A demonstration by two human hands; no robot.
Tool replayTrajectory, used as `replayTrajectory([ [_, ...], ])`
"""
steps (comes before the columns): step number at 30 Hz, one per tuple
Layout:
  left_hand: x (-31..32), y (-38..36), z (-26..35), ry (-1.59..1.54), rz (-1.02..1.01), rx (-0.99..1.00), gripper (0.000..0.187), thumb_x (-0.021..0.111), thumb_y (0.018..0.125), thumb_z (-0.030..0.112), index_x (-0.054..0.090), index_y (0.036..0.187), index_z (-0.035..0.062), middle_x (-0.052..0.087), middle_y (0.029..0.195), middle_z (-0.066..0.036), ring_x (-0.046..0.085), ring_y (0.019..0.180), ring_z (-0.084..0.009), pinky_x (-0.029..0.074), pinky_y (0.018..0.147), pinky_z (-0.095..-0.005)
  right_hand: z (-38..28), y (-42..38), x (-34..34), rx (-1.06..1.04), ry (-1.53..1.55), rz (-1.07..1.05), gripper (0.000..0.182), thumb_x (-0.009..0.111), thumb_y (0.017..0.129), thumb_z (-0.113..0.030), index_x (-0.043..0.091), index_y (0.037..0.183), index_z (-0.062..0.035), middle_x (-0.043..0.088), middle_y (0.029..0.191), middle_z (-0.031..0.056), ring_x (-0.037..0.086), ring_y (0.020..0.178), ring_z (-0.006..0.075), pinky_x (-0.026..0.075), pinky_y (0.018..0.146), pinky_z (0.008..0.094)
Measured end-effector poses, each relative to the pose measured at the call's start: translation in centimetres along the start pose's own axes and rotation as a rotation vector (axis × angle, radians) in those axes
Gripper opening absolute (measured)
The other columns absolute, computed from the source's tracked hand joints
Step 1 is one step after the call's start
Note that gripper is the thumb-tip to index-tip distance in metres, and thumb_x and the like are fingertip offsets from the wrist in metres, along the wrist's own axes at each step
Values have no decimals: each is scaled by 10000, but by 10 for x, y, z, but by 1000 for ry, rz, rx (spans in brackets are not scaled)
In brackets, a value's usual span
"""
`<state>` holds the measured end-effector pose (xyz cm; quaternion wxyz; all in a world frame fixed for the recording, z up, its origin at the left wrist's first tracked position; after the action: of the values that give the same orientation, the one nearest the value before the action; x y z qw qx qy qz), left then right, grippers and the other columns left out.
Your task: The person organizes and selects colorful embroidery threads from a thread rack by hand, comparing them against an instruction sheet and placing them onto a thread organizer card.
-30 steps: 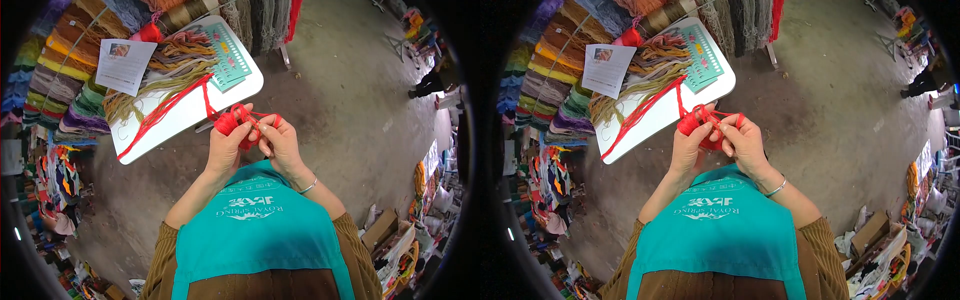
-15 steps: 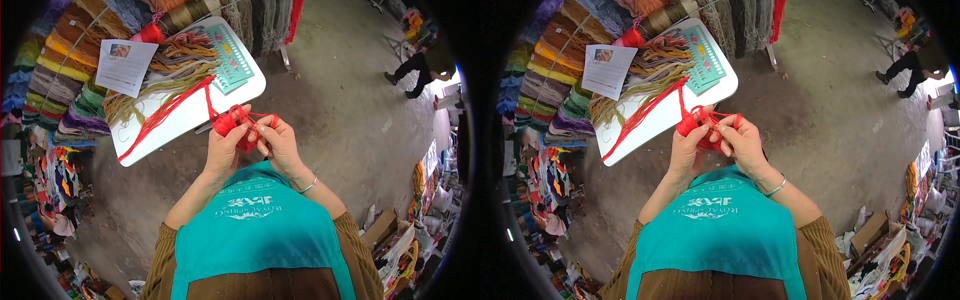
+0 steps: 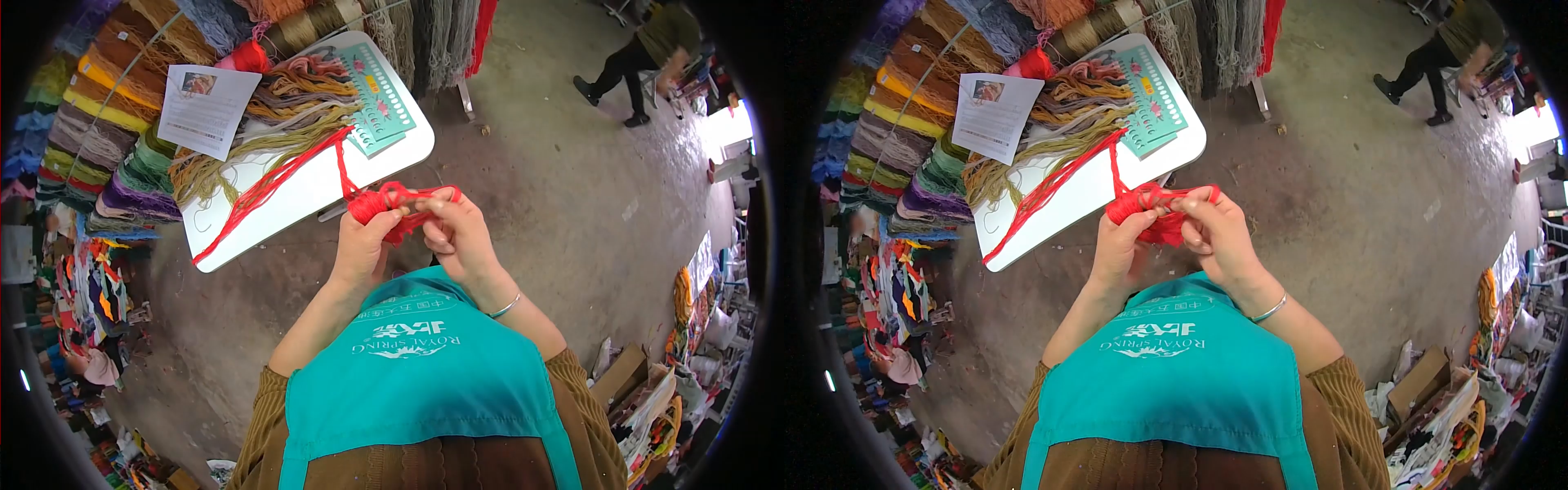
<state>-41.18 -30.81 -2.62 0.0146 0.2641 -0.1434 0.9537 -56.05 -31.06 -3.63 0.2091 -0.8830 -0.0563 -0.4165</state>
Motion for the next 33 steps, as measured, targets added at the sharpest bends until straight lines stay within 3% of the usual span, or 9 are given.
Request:
replayTrajectory([
  [4, 6, 1, -3, -278, -178, -122, 289, 561, 918, 97, 625, 1169, -31, 661, 1124, -121, 619, 1064, -207, 478, 951, -338, 4, -3, 1, 292, 466, -271, 173, 560, 968, -191, 616, 1033, -41, 563, 758, 3, 347, 454, 41, 247, 401, 188],
  [6, 15, -2, 2, -393, -185, -168, 317, 550, 927, 127, 609, 1191, -39, 650, 1151, -134, 606, 1102, -226, 467, 981, -360, -1, -7, 8, 280, 367, -259, 168, 599, 952, -172, 621, 1052, -39, 547, 740, -13, 358, 464, 28, 255, 403, 177],
  [8, 19, -3, 4, -449, -223, -177, 437, 517, 943, 214, 537, 1295, -44, 574, 1316, -162, 535, 1225, -262, 359, 1100, -416, -5, -4, 7, 89, -50, -149, 177, 643, 920, -119, 620, 1070, -26, 552, 730, -35, 381, 490, 7, 278, 422, 163],
  [12, 19, -2, 3, -361, -193, -146, 498, 478, 964, 266, 480, 1345, -55, 543, 1352, -165, 529, 1234, -262, 375, 1084, -414, -4, -1, 14, -48, -287, -32, 185, 668, 889, -67, 625, 1060, -10, 561, 731, -45, 398, 519, -7, 300, 443, 165],
  [14, 21, -3, 3, -279, -256, -158, 501, 470, 969, 286, 489, 1337, -54, 538, 1357, -160, 514, 1249, -257, 375, 1083, -412, -3, 0, 15, -250, -528, -11, 165, 660, 890, -68, 631, 1038, -1, 555, 720, -51, 392, 524, -8, 294, 453, 177],
  [18, 23, -5, 5, -273, -222, -139, 508, 475, 964, 287, 485, 1340, -54, 541, 1350, -157, 517, 1246, -252, 382, 1075, -403, -2, -3, 13, -201, -500, 56, 75, 625, 903, -55, 629, 967, -15, 561, 706, -35, 375, 509, 7, 267, 453, 182],
  [23, 19, -6, 9, -174, -37, -86, 439, 569, 930, 192, 536, 1302, -40, 597, 1242, -134, 597, 1105, -198, 457, 976, -335, 1, -6, 7, -92, -280, 17, 52, 633, 905, -64, 597, 916, -28, 603, 750, -6, 388, 516, -2, 273, 446, 177],
  [29, 10, -1, 4, -185, -118, -80, 423, 591, 913, 142, 548, 1297, -30, 617, 1093, -80, 591, 869, -87, 470, 812, -253, 2, -7, 9, -106, -251, 5, 62, 632, 912, -73, 592, 938, -34, 588, 751, -18, 378, 516, -1, 267, 448, 173],
  [33, 17, -6, 7, -119, -19, -89, 446, 619, 898, 85, 527, 1318, -35, 630, 1043, -61, 584, 854, -79, 472, 782, -246, 3, -7, 8, -111, -268, 17, 64, 635, 913, -81, 594, 938, -39, 590, 755, -20, 384, 528, -1, 271, 457, 173],
])
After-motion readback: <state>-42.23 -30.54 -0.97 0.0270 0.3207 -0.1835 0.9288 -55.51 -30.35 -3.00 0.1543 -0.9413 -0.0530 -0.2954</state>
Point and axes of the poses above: each hand's wrist, its own y-axis towards the middle knuckle, its own x-axis out of the palm, z = x × y, the point moved 4 cm from there along y, towards the middle knuckle
